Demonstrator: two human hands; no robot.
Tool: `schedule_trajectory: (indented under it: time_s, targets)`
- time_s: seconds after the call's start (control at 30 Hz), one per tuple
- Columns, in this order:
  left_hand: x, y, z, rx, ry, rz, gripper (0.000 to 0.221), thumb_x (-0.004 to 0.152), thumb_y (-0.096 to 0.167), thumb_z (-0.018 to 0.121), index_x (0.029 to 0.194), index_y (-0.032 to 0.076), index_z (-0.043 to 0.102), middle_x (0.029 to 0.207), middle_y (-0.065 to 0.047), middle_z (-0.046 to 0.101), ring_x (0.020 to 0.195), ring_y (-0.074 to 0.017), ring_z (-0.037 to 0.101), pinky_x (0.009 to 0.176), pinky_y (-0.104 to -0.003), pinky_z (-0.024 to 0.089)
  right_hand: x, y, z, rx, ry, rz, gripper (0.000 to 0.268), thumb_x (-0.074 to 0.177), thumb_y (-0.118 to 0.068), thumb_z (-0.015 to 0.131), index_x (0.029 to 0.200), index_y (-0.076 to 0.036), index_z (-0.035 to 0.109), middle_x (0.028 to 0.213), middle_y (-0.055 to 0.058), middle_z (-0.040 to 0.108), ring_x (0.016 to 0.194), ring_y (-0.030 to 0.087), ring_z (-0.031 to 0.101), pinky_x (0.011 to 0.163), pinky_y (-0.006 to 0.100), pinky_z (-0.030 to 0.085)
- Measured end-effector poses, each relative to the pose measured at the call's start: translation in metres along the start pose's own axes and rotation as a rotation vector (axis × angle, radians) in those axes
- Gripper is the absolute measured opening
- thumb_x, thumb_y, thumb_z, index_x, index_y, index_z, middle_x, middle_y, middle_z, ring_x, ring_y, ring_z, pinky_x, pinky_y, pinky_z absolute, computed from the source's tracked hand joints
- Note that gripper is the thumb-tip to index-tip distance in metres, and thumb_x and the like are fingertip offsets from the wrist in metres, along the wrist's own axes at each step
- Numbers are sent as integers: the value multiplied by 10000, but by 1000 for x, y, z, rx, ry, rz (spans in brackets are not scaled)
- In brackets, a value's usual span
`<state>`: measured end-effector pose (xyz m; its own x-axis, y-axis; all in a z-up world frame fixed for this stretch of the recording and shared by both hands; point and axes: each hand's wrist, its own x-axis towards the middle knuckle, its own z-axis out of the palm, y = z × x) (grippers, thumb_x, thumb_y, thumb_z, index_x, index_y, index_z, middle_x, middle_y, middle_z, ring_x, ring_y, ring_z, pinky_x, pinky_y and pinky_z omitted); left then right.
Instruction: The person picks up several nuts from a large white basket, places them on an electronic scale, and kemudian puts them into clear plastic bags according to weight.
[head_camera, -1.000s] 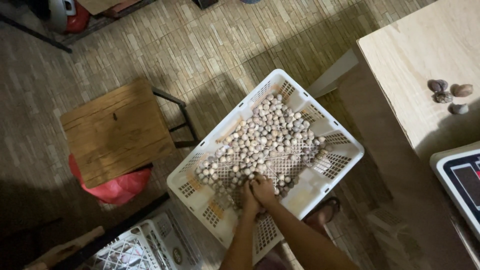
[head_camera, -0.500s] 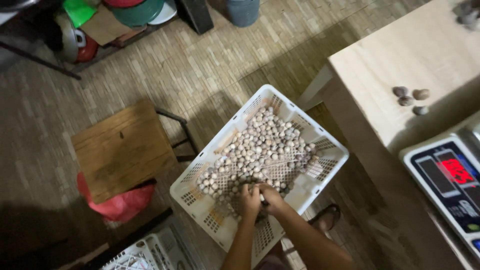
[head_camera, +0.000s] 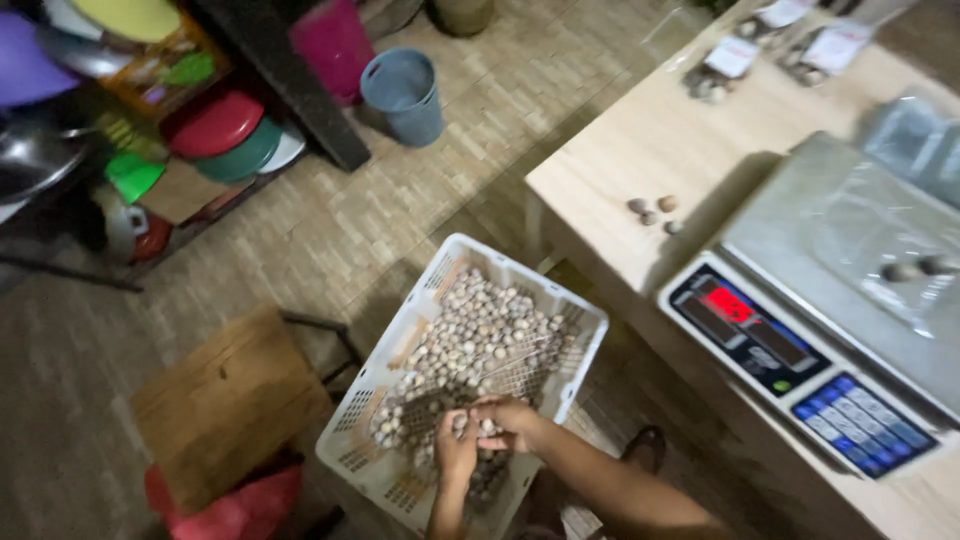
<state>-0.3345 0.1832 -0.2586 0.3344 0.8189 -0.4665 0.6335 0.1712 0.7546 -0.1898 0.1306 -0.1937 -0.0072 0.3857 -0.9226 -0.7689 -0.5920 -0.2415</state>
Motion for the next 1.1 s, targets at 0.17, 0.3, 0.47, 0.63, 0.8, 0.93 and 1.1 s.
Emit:
schedule_trajectory:
  time_s: [0.17, 0.3, 0.47, 0.63, 0.8, 0.93, 1.1]
  targets:
    - [-31, 49, 6, 23, 30, 62, 231, 789, 361, 777, 909, 164, 775, 787, -48, 744, 767, -205, 668, 718, -354, 515, -41, 3, -37, 124, -135, -110, 185, 910, -115, 776, 1053, -180, 678, 1000, 39, 682, 885, 173, 669, 726, 380, 666]
    - [-61, 91, 28, -5, -80, 241, 314, 860, 443, 703, 967, 159, 782, 915, -39, 803, 865, -185, 708, 805, -324, 526, -85, -3, -81, 226, -196, -175, 170, 888, -105, 796, 1003, -184, 699, 849, -12, 676, 723, 100, 654, 594, 302, 639]
    - [-98, 155, 70, -6, -207, 393, 190, 876, 277, 685, 973, 157, 796, 965, -19, 828, 934, -159, 732, 878, -297, 530, -119, 4, -156, 404, -354, -312, 230, 905, -52, 750, 1113, -136, 699, 891, 54, 733, 709, 145, 704, 604, 322, 653]
    - [-153, 239, 115, -112, -381, 403, 217, 916, 265, 653, 1038, 134, 775, 1018, -60, 822, 934, -171, 753, 824, -294, 579, -193, -7, -221, 394, -320, -540, 423, 845, 58, 739, 1225, -119, 683, 1089, 82, 727, 944, 206, 723, 819, 366, 650]
    - [-194, 267, 177, -146, -416, 581, 204, 929, 235, 670, 1082, 145, 770, 979, -77, 797, 935, -216, 738, 844, -335, 567, -247, -2, -280, 399, -179, -633, 411, 807, 62, 755, 1182, -77, 661, 979, 110, 689, 854, 222, 718, 759, 428, 665]
    - [-227, 273, 219, -236, -463, 588, 236, 889, 236, 756, 1098, 140, 700, 939, -77, 747, 867, -222, 673, 820, -401, 541, -275, 17, -327, 417, -33, -704, 428, 824, 84, 737, 1226, -22, 635, 956, 129, 559, 807, 282, 704, 729, 456, 675]
    - [-228, 272, 266, -309, -567, 594, 123, 929, 272, 753, 971, 164, 712, 785, 2, 674, 755, -147, 618, 731, -314, 517, -297, 9, -377, 309, 98, -824, 427, 799, 110, 736, 1203, 14, 637, 927, 140, 574, 705, 262, 706, 640, 392, 680]
